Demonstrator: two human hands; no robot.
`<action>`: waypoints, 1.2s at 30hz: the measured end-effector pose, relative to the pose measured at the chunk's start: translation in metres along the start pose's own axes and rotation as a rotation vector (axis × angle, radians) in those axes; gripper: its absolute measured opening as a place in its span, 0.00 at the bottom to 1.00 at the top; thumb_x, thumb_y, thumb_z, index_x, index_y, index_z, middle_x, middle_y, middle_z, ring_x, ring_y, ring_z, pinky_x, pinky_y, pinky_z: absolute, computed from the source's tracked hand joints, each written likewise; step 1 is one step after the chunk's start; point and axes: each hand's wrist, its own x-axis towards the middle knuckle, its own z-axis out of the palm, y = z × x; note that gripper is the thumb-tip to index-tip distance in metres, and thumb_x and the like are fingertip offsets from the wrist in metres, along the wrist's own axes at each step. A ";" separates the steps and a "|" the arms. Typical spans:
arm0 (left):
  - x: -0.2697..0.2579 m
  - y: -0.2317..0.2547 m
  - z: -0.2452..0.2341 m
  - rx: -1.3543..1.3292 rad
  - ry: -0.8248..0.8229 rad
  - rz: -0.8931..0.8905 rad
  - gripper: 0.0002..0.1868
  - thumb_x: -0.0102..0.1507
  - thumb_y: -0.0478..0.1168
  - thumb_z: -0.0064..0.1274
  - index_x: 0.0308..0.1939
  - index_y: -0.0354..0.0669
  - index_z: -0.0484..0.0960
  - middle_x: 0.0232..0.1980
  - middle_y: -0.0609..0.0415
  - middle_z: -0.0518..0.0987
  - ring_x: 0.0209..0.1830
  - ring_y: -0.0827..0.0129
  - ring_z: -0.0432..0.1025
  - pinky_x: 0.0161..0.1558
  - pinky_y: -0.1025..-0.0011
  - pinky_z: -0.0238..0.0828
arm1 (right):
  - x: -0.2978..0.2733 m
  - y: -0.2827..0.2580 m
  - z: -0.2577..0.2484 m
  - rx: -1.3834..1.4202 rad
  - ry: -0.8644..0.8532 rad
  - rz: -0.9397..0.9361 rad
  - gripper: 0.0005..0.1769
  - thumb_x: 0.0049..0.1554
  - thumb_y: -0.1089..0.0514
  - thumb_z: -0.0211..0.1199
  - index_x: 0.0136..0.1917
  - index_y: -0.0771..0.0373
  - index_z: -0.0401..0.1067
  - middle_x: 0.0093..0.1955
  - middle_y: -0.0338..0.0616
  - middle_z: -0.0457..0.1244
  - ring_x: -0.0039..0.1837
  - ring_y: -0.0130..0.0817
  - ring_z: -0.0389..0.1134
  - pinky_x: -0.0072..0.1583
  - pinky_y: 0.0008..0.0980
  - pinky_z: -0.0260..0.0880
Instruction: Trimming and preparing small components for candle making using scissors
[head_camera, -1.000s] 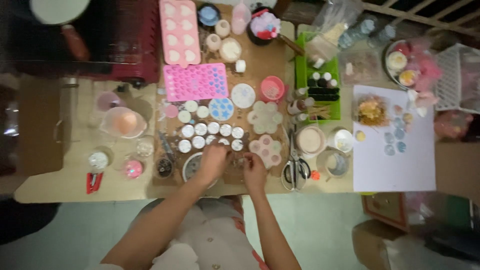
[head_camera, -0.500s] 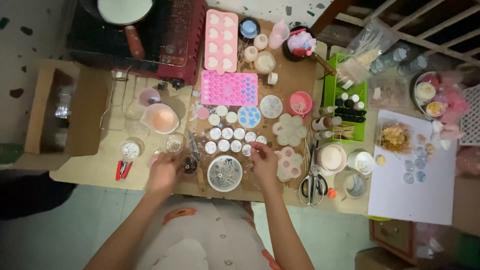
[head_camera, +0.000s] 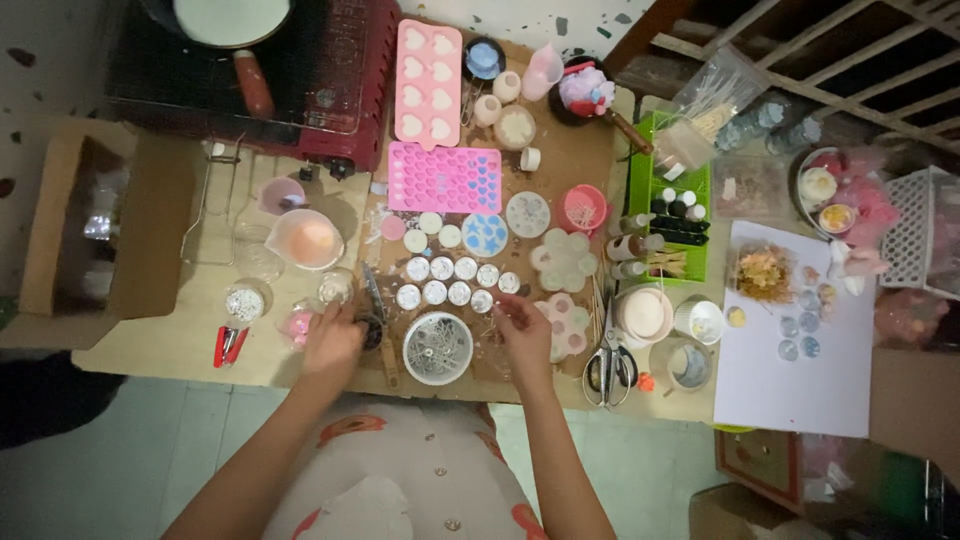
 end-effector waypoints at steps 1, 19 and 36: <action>-0.002 -0.002 0.002 -0.035 -0.036 -0.028 0.07 0.60 0.43 0.55 0.33 0.59 0.89 0.52 0.57 0.81 0.52 0.59 0.71 0.45 0.63 0.72 | -0.001 0.002 -0.002 -0.028 -0.036 -0.006 0.14 0.55 0.66 0.70 0.55 0.62 0.79 0.47 0.45 0.71 0.42 0.28 0.67 0.41 0.27 0.69; 0.018 0.096 -0.282 -2.051 -0.328 -0.332 0.09 0.65 0.29 0.55 0.46 0.26 0.86 0.29 0.48 0.78 0.19 0.74 0.61 0.22 0.74 0.65 | -0.122 -0.220 -0.003 -0.025 -0.117 -0.298 0.05 0.52 0.72 0.65 0.42 0.68 0.74 0.40 0.40 0.66 0.37 0.24 0.60 0.40 0.22 0.63; 0.023 0.093 -0.276 -2.268 -0.742 -0.452 0.10 0.63 0.30 0.56 0.48 0.28 0.81 0.35 0.48 0.76 0.30 0.73 0.66 0.18 0.81 0.50 | -0.126 -0.220 -0.010 0.059 -0.314 -0.267 0.05 0.55 0.71 0.64 0.46 0.67 0.74 0.45 0.41 0.65 0.45 0.27 0.63 0.47 0.25 0.64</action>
